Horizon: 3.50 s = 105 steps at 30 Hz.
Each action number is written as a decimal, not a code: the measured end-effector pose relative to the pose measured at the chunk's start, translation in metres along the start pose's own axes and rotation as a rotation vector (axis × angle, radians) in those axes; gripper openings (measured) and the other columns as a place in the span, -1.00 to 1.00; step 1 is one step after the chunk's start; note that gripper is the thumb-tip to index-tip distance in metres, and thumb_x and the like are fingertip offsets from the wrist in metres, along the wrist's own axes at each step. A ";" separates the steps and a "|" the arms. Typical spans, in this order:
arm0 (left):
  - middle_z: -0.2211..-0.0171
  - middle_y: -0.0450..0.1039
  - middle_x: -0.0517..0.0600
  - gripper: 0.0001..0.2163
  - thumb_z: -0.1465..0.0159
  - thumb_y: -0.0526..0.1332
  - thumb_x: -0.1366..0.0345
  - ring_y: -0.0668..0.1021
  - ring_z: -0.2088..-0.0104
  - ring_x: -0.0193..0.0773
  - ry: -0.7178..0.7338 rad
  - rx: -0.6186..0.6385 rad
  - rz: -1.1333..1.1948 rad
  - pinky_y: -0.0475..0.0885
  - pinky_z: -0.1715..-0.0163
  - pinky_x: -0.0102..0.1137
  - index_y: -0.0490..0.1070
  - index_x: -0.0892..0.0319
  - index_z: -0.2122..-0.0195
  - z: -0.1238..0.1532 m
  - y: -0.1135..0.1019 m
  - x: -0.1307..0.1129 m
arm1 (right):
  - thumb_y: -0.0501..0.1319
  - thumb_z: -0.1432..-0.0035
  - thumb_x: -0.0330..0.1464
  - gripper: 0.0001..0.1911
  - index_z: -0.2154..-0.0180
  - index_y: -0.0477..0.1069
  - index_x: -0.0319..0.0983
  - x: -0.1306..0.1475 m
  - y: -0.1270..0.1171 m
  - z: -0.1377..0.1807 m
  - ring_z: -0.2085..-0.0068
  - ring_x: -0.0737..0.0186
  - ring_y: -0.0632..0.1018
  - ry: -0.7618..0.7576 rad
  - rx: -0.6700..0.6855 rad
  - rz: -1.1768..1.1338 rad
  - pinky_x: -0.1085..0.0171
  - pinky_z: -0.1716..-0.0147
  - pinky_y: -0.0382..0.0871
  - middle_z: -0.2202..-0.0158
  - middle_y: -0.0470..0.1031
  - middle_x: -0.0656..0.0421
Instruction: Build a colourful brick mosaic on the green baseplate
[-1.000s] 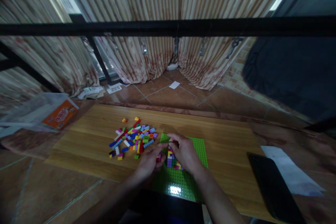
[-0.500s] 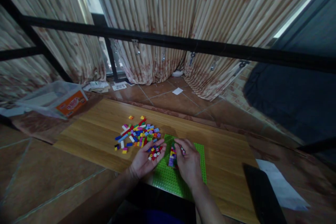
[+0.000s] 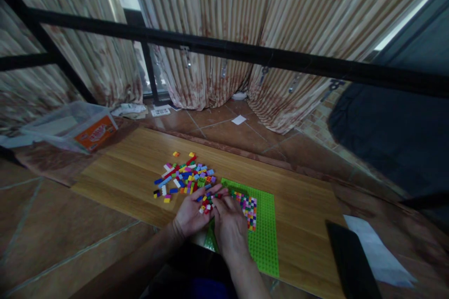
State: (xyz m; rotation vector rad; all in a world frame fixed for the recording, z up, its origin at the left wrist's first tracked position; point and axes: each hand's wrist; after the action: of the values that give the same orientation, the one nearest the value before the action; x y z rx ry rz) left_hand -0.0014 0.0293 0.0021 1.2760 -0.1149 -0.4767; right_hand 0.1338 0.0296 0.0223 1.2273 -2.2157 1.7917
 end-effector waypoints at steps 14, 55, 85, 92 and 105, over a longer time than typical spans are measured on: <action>0.09 0.50 0.24 -0.64 -0.34 -0.03 0.25 0.53 0.05 -0.09 0.014 -0.026 -0.009 0.36 0.02 -0.27 0.37 0.40 0.01 0.000 -0.001 0.003 | 0.11 -0.22 -0.24 -0.77 0.19 0.48 -0.16 -0.013 -0.034 0.001 0.20 0.18 0.53 0.283 -0.083 -0.398 0.21 0.18 0.40 0.21 0.53 0.13; 0.13 0.51 0.23 -0.66 -0.32 0.02 0.27 0.57 0.13 -0.15 0.013 -0.047 -0.061 0.37 0.01 -0.27 0.34 0.38 -0.03 0.002 -0.001 0.005 | 0.14 -0.14 -0.32 -0.68 0.05 0.47 -0.09 -0.066 -0.032 -0.035 0.22 0.21 0.57 0.237 0.119 -0.338 0.18 0.15 0.41 0.23 0.58 0.17; 0.09 0.49 0.27 -0.65 -0.33 0.02 0.25 0.55 0.07 -0.09 0.019 0.001 -0.052 0.40 0.05 -0.26 0.33 0.39 -0.02 0.001 -0.003 0.006 | 0.15 -0.16 -0.19 -0.70 0.15 0.50 -0.18 -0.059 -0.041 -0.012 0.13 0.11 0.54 0.311 -0.150 -0.373 0.05 0.07 0.38 0.15 0.55 0.06; 0.06 0.49 0.22 -0.64 -0.34 -0.01 0.25 0.54 0.07 -0.14 0.013 -0.001 -0.023 0.40 0.07 -0.31 0.33 0.36 -0.05 0.002 -0.002 0.004 | 0.08 -0.24 -0.31 -0.77 0.20 0.51 -0.11 -0.016 -0.034 -0.006 0.17 0.17 0.50 0.014 -0.049 -0.178 0.17 0.16 0.39 0.23 0.52 0.13; 0.11 0.52 0.19 -0.65 -0.34 -0.02 0.25 0.57 0.19 -0.17 0.025 -0.024 -0.052 0.42 0.12 -0.30 0.38 0.34 -0.01 0.001 -0.001 0.005 | 0.07 -0.24 -0.36 -0.77 0.19 0.50 -0.11 -0.008 -0.011 -0.015 0.18 0.13 0.45 -0.001 0.030 0.021 0.16 0.17 0.36 0.22 0.46 0.12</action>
State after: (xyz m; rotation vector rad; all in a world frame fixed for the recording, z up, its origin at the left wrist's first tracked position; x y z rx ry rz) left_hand 0.0027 0.0266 0.0007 1.2635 -0.0547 -0.5053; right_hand 0.1397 0.0465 0.0326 1.2144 -2.2188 1.8392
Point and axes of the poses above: each hand's wrist, its own z-axis away from the middle knuckle, its own y-axis out of the palm, x = y × z
